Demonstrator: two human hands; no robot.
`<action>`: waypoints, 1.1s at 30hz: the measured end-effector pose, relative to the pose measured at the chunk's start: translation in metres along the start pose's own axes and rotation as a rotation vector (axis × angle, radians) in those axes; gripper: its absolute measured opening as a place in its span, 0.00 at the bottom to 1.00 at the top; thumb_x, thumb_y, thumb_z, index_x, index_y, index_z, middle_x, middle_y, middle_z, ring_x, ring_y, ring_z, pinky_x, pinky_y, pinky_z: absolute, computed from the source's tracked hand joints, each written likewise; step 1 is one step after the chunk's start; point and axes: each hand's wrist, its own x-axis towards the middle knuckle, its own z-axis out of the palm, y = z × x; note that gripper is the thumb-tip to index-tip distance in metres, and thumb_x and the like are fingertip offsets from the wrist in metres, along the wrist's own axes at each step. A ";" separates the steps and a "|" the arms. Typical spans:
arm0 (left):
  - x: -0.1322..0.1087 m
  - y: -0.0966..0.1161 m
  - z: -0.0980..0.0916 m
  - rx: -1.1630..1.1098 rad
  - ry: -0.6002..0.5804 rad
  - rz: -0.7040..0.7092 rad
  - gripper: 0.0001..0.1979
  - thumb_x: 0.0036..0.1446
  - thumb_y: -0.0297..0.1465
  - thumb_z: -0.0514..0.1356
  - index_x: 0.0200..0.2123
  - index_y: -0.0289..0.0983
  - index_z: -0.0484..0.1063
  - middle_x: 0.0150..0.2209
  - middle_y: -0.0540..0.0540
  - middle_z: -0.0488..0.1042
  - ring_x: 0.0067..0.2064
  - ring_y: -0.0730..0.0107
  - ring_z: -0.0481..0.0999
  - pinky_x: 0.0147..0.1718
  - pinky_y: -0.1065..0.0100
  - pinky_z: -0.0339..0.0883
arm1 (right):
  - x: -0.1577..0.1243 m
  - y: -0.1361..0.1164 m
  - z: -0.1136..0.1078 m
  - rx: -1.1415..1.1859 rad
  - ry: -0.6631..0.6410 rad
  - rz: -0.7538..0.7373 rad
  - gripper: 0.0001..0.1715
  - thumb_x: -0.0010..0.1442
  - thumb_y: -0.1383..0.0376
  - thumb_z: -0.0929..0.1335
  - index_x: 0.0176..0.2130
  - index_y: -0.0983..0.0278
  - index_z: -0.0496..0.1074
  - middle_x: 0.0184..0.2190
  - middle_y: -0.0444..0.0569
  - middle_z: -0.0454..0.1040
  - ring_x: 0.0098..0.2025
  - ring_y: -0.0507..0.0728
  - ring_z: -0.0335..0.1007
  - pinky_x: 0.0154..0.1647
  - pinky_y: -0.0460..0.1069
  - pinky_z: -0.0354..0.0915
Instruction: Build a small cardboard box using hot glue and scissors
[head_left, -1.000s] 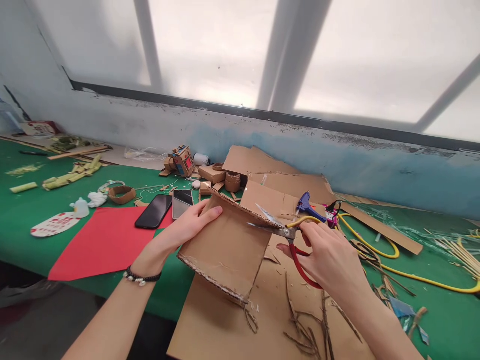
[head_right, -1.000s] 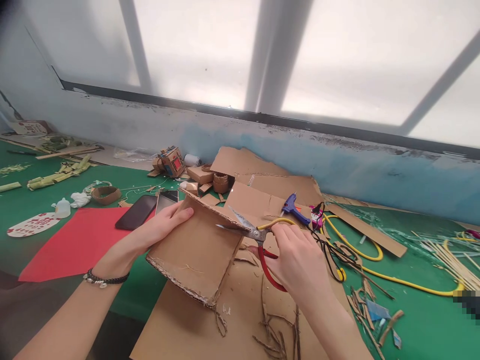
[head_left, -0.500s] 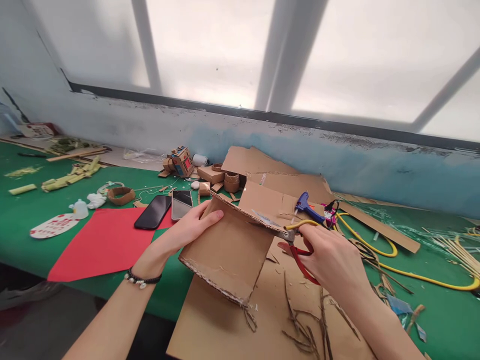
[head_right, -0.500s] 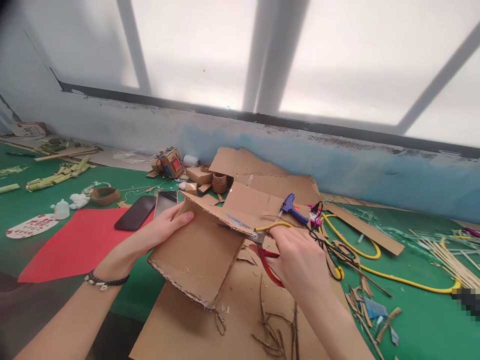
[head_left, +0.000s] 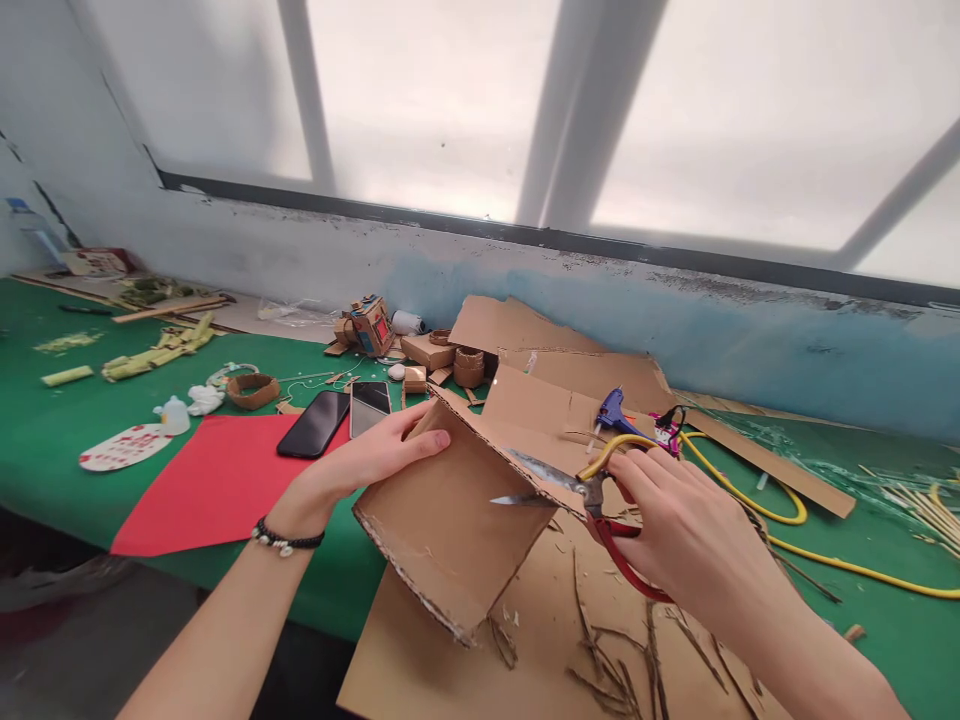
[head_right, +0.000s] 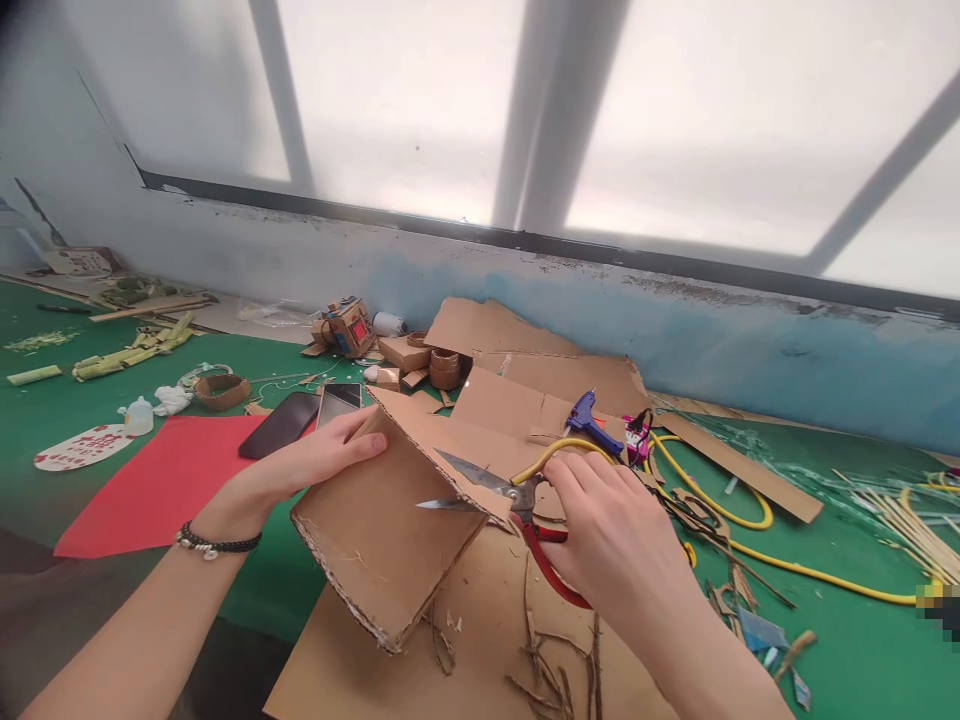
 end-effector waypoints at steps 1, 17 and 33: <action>0.000 0.001 0.000 0.002 0.001 0.004 0.38 0.60 0.58 0.69 0.68 0.48 0.72 0.63 0.42 0.80 0.62 0.45 0.81 0.52 0.60 0.81 | 0.001 0.001 -0.003 0.004 0.009 -0.012 0.10 0.71 0.58 0.65 0.39 0.60 0.69 0.32 0.49 0.76 0.36 0.61 0.72 0.40 0.52 0.61; 0.003 -0.010 0.003 0.155 0.198 0.094 0.38 0.58 0.58 0.69 0.65 0.44 0.74 0.63 0.39 0.79 0.66 0.37 0.76 0.55 0.56 0.79 | -0.002 -0.010 -0.004 -0.030 0.132 0.066 0.03 0.62 0.69 0.66 0.37 0.60 0.69 0.32 0.46 0.77 0.34 0.58 0.73 0.36 0.50 0.58; -0.018 0.000 0.012 0.249 0.328 0.278 0.46 0.55 0.52 0.73 0.73 0.49 0.66 0.66 0.45 0.77 0.70 0.38 0.71 0.69 0.55 0.68 | 0.011 0.003 -0.018 -0.169 0.244 -0.091 0.12 0.67 0.72 0.68 0.50 0.63 0.73 0.31 0.48 0.76 0.36 0.61 0.67 0.42 0.55 0.60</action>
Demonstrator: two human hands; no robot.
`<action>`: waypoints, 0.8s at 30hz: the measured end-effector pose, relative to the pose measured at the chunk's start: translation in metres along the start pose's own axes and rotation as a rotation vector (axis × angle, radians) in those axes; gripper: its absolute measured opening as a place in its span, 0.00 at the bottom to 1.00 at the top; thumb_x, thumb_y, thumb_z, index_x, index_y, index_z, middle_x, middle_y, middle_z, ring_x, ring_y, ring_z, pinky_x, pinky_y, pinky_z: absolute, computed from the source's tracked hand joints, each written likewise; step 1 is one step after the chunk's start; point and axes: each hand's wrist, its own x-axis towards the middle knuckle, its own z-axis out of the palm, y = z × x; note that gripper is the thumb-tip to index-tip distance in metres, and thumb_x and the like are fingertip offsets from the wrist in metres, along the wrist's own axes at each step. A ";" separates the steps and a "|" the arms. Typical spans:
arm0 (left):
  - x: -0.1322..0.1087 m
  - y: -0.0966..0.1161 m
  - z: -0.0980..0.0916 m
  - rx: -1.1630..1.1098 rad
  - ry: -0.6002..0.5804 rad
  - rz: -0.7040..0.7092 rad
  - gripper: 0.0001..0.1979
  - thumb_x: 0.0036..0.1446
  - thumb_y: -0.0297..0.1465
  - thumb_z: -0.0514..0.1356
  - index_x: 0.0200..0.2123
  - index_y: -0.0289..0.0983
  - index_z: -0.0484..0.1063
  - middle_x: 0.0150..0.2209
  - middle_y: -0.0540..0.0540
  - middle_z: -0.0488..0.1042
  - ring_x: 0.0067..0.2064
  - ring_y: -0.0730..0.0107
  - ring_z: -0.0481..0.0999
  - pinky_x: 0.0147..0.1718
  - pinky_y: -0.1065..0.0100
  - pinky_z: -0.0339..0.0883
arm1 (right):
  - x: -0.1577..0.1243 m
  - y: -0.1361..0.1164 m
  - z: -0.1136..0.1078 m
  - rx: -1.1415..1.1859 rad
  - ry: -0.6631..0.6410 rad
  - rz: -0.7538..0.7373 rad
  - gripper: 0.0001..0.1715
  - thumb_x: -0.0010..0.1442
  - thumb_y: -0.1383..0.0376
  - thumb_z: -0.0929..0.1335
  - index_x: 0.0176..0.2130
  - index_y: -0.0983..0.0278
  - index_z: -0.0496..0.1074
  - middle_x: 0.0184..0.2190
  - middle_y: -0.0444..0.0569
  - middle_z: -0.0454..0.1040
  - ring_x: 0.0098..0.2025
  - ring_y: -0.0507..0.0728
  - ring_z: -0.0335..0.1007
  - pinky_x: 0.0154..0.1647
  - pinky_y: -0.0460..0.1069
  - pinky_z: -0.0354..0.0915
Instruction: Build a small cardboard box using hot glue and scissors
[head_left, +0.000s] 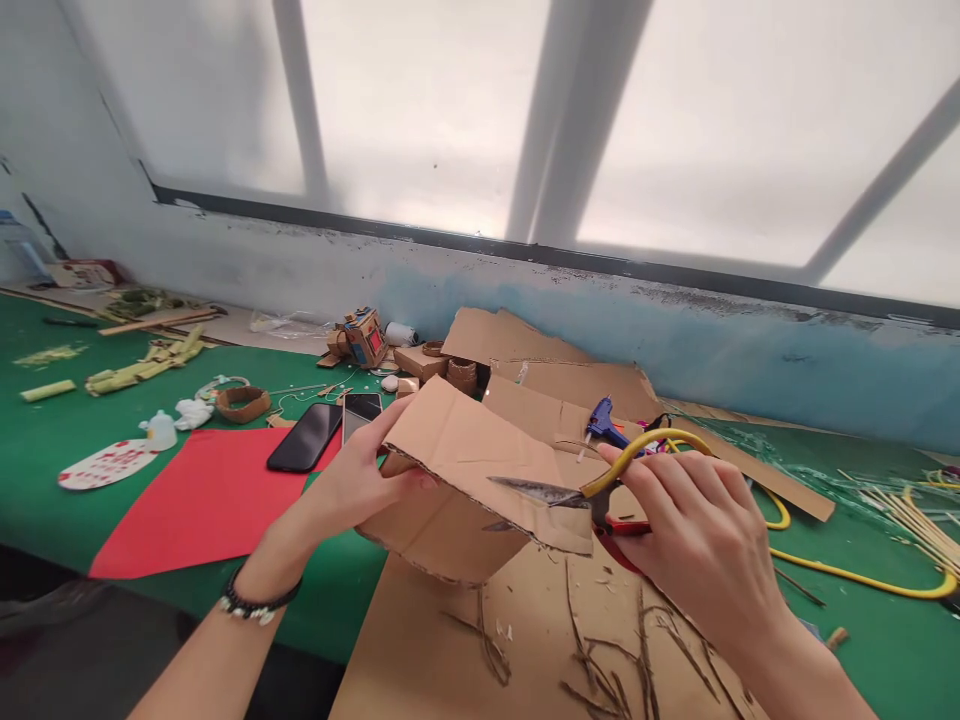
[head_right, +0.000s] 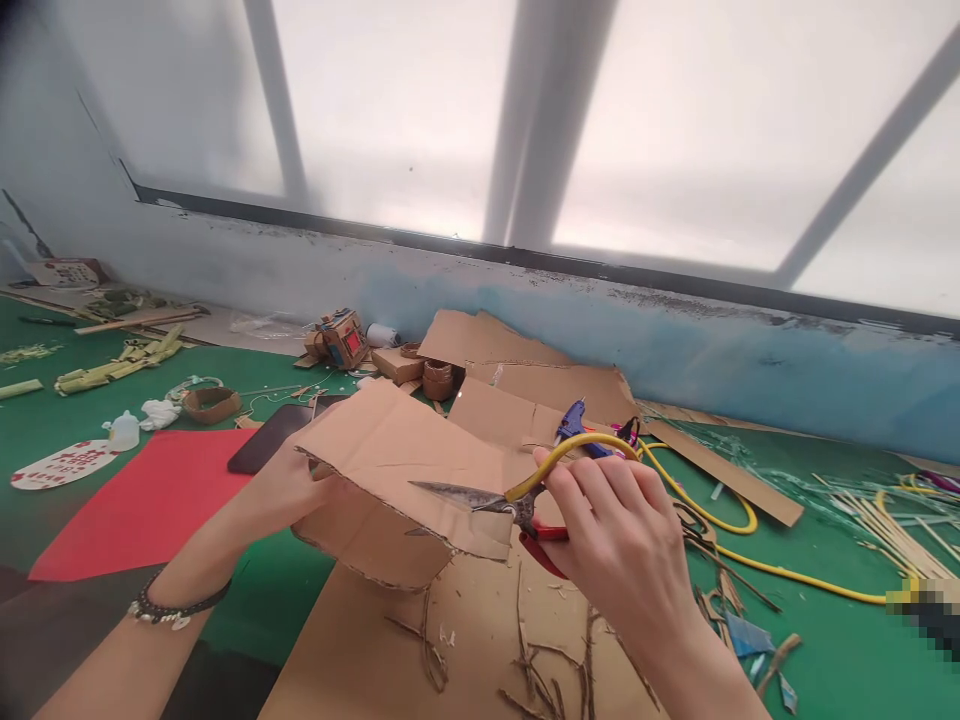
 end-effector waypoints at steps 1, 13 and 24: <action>0.000 0.000 0.000 -0.001 -0.005 -0.013 0.45 0.55 0.52 0.73 0.73 0.49 0.67 0.65 0.45 0.78 0.70 0.38 0.71 0.68 0.55 0.68 | -0.001 0.000 0.000 0.022 0.006 -0.002 0.11 0.67 0.72 0.69 0.49 0.63 0.73 0.31 0.48 0.76 0.36 0.60 0.67 0.42 0.55 0.61; 0.007 -0.020 0.004 0.000 -0.020 -0.092 0.38 0.58 0.56 0.69 0.65 0.43 0.75 0.66 0.40 0.77 0.71 0.35 0.70 0.62 0.53 0.76 | -0.010 -0.017 0.007 0.144 -0.029 0.135 0.10 0.62 0.76 0.66 0.36 0.61 0.70 0.29 0.45 0.74 0.33 0.57 0.68 0.38 0.50 0.59; 0.003 -0.015 0.009 0.025 -0.058 -0.072 0.43 0.58 0.55 0.71 0.73 0.49 0.68 0.67 0.42 0.76 0.69 0.38 0.74 0.62 0.55 0.76 | -0.008 -0.023 0.006 0.177 -0.156 0.068 0.05 0.64 0.70 0.64 0.38 0.60 0.67 0.34 0.51 0.74 0.36 0.60 0.68 0.40 0.52 0.59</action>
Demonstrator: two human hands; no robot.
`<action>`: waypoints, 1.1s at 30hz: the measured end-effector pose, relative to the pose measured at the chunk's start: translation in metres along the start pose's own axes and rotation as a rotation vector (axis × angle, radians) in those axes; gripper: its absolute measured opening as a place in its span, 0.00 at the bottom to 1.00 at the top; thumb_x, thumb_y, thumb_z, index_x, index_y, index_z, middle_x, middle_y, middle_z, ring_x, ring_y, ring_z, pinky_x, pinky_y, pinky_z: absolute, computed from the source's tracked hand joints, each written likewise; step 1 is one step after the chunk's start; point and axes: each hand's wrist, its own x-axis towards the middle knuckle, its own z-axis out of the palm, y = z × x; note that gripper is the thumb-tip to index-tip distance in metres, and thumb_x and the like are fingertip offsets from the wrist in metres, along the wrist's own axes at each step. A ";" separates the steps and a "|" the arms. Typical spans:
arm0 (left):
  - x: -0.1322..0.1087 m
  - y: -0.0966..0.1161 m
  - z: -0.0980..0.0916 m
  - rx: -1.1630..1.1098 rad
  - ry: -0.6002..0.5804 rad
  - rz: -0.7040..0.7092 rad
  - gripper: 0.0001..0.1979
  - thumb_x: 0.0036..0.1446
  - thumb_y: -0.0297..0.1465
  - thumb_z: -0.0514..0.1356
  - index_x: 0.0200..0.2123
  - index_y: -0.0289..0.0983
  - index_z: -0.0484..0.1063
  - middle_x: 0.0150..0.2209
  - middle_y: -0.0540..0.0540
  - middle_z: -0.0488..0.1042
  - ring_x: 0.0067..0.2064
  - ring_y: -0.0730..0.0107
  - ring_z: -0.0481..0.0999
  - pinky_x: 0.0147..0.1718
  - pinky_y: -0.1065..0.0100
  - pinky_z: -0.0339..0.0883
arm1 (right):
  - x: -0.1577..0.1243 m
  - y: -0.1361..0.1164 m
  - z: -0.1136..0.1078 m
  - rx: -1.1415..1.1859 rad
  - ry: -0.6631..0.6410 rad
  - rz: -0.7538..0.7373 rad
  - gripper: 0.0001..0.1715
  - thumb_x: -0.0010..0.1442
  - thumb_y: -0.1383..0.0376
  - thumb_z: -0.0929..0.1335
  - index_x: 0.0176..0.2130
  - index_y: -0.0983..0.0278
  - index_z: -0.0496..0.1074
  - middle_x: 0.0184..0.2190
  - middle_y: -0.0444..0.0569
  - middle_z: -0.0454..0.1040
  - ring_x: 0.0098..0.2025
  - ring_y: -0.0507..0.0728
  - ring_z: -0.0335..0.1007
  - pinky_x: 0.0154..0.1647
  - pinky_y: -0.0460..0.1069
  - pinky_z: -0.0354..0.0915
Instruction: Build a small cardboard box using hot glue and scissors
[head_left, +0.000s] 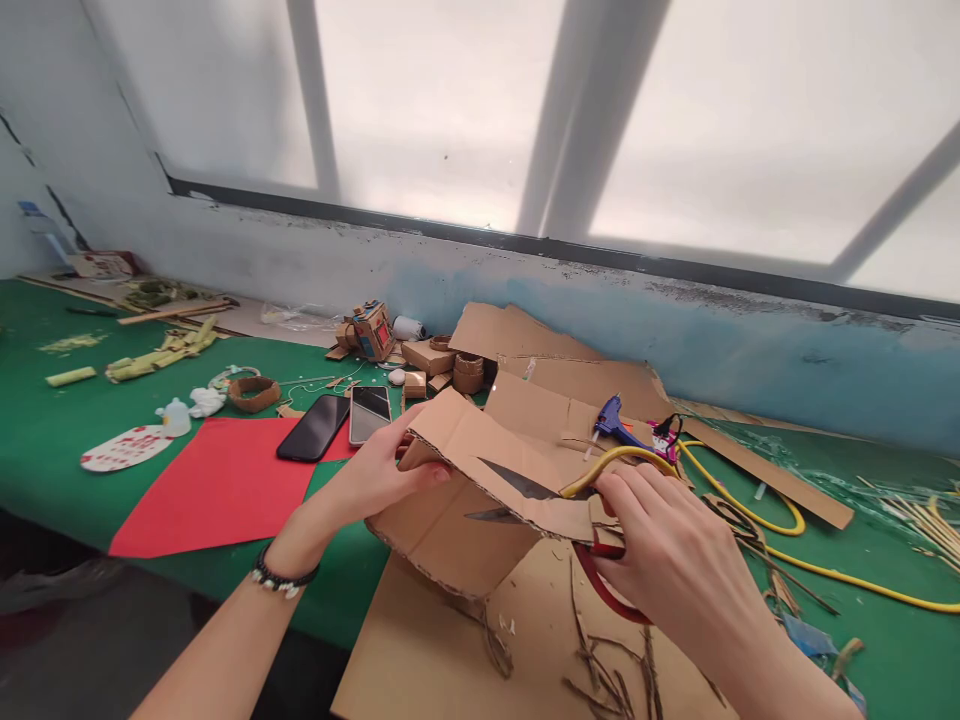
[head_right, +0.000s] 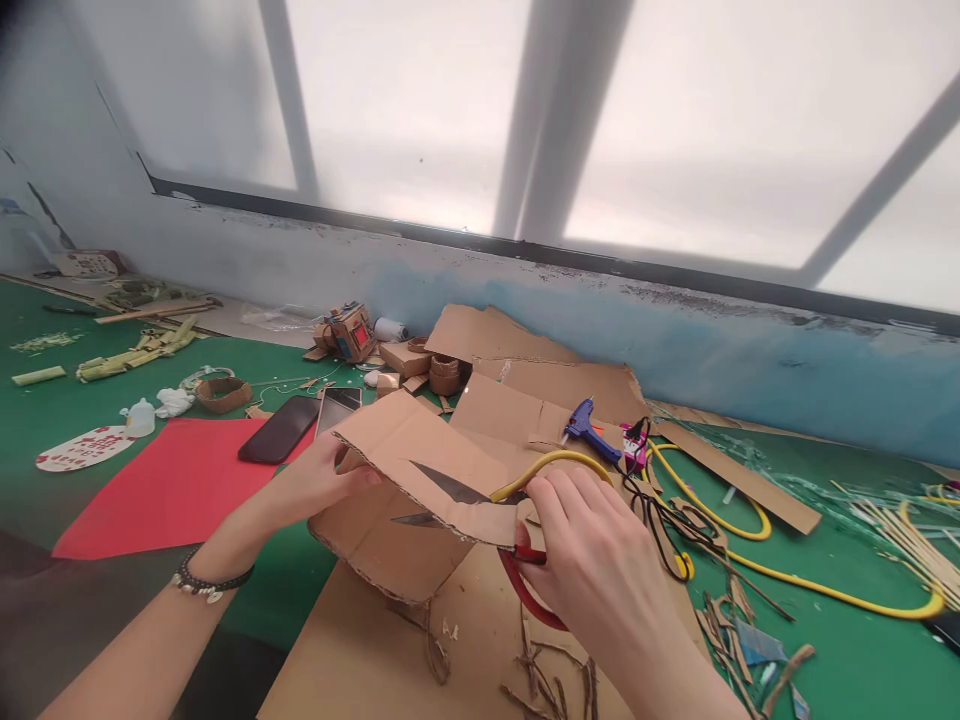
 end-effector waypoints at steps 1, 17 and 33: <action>0.001 -0.001 0.000 0.004 -0.005 -0.001 0.43 0.58 0.55 0.71 0.73 0.48 0.67 0.67 0.42 0.76 0.69 0.38 0.73 0.62 0.54 0.76 | -0.001 0.000 -0.002 0.011 0.005 0.002 0.06 0.65 0.71 0.64 0.38 0.60 0.67 0.33 0.50 0.74 0.35 0.59 0.68 0.39 0.51 0.58; 0.005 0.028 0.008 -0.062 -0.117 -0.156 0.38 0.63 0.61 0.63 0.69 0.47 0.70 0.60 0.43 0.81 0.58 0.45 0.81 0.48 0.60 0.79 | -0.016 0.005 0.016 -0.023 0.047 0.202 0.05 0.67 0.66 0.63 0.36 0.59 0.65 0.27 0.40 0.69 0.26 0.52 0.69 0.27 0.48 0.52; 0.007 0.073 0.014 0.226 0.001 -0.107 0.36 0.66 0.64 0.55 0.67 0.51 0.71 0.61 0.44 0.81 0.60 0.43 0.80 0.53 0.57 0.72 | -0.030 0.034 0.017 0.255 -0.212 0.160 0.19 0.71 0.51 0.70 0.38 0.57 0.60 0.26 0.38 0.72 0.22 0.50 0.69 0.23 0.43 0.62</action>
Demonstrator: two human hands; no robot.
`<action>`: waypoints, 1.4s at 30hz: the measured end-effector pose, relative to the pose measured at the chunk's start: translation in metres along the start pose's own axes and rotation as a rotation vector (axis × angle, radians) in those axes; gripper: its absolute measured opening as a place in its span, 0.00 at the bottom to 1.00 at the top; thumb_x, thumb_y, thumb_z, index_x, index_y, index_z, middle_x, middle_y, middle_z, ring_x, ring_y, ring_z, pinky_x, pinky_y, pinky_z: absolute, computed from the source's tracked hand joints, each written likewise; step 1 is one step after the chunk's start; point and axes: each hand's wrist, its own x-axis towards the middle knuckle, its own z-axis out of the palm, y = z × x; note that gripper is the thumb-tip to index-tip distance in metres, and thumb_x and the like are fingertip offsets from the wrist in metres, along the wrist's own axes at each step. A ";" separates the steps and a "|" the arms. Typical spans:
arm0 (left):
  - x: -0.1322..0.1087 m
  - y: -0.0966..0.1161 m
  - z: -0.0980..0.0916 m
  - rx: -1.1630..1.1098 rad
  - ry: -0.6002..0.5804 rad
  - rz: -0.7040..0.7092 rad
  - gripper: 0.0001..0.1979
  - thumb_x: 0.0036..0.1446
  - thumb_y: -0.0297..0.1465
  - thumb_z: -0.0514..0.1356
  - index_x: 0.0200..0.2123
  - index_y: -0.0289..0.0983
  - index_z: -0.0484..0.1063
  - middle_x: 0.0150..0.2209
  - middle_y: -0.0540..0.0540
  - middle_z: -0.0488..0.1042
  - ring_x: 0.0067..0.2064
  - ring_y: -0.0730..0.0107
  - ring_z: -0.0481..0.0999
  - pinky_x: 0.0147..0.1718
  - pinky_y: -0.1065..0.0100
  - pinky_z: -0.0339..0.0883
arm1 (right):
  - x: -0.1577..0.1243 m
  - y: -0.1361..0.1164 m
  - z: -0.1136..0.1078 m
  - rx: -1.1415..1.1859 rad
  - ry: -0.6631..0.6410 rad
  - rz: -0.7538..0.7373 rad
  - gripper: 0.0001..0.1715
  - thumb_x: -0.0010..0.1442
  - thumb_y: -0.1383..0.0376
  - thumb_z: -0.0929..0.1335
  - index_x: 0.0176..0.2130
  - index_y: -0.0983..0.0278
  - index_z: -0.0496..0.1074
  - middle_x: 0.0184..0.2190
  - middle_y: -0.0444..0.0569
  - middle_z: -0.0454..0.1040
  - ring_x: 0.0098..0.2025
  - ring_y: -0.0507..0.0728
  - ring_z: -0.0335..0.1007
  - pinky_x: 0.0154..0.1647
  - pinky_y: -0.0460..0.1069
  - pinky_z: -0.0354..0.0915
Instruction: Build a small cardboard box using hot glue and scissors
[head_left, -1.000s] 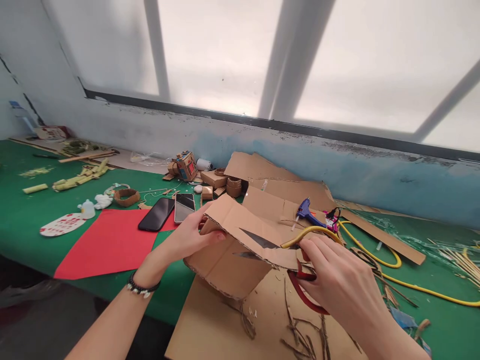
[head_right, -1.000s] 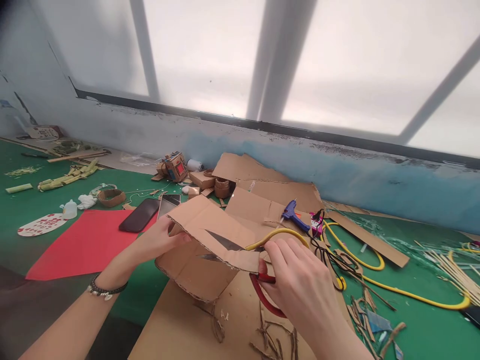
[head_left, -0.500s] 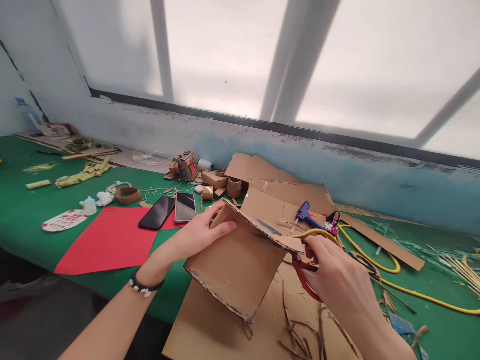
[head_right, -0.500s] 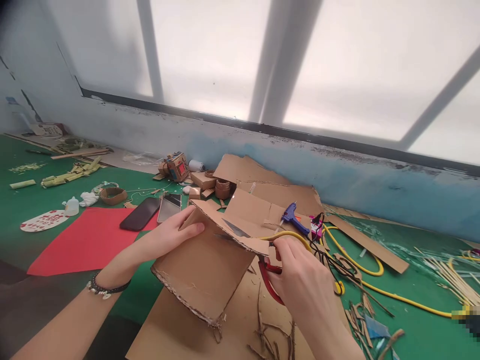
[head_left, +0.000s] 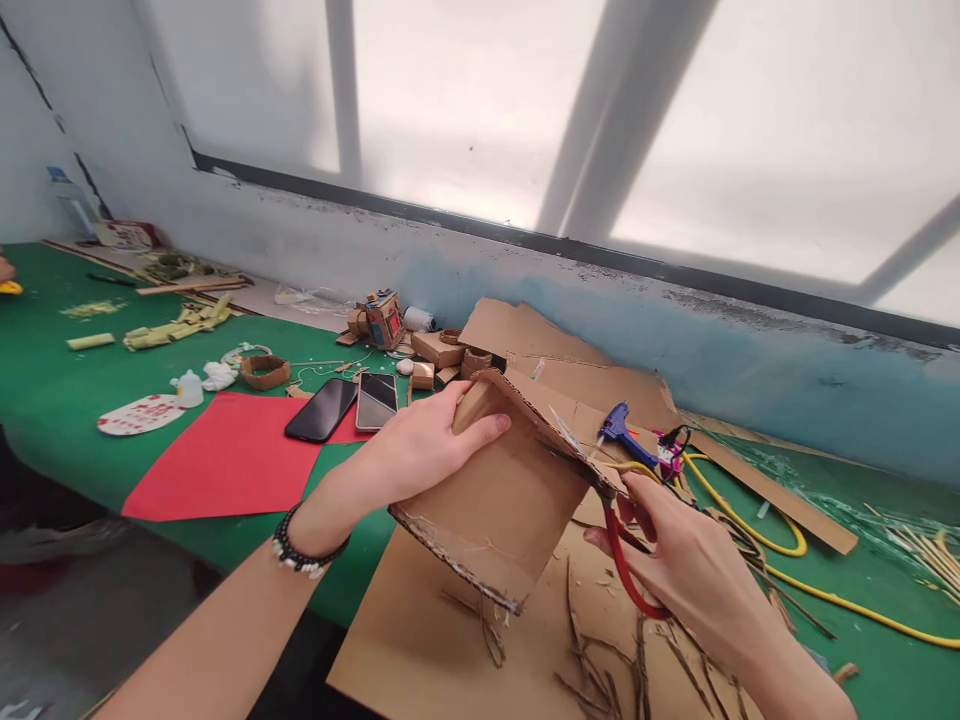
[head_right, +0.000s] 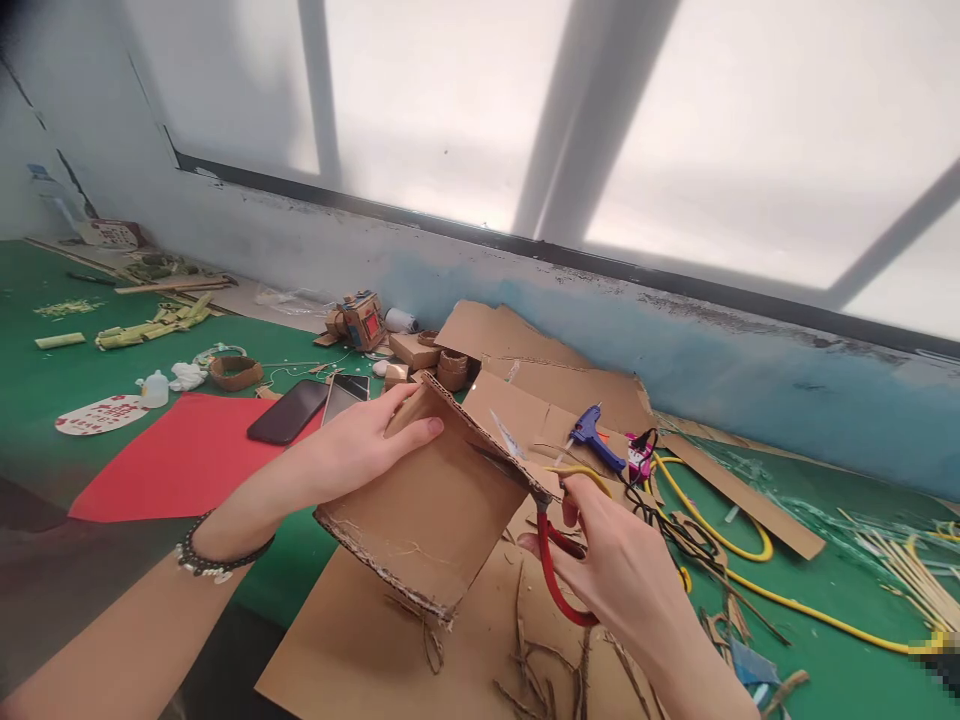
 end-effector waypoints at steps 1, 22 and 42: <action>-0.001 0.001 0.001 0.007 0.002 0.004 0.34 0.66 0.63 0.55 0.66 0.50 0.72 0.61 0.44 0.81 0.60 0.43 0.80 0.53 0.57 0.71 | 0.000 0.000 -0.001 -0.031 0.050 -0.014 0.19 0.72 0.50 0.69 0.37 0.57 0.61 0.25 0.38 0.71 0.21 0.50 0.68 0.23 0.43 0.60; -0.007 -0.019 0.010 -0.066 -0.112 -0.033 0.35 0.66 0.63 0.55 0.64 0.47 0.71 0.62 0.42 0.79 0.59 0.45 0.81 0.50 0.58 0.75 | 0.002 -0.016 0.000 -0.165 0.241 -0.005 0.24 0.73 0.46 0.67 0.33 0.59 0.63 0.21 0.38 0.70 0.18 0.48 0.64 0.23 0.44 0.56; -0.021 -0.013 0.005 -0.065 -0.039 -0.053 0.37 0.66 0.63 0.56 0.68 0.48 0.69 0.61 0.41 0.81 0.62 0.42 0.80 0.61 0.55 0.71 | 0.037 -0.034 -0.024 -0.153 0.276 -0.076 0.32 0.75 0.38 0.63 0.31 0.59 0.66 0.22 0.41 0.70 0.21 0.51 0.66 0.23 0.47 0.55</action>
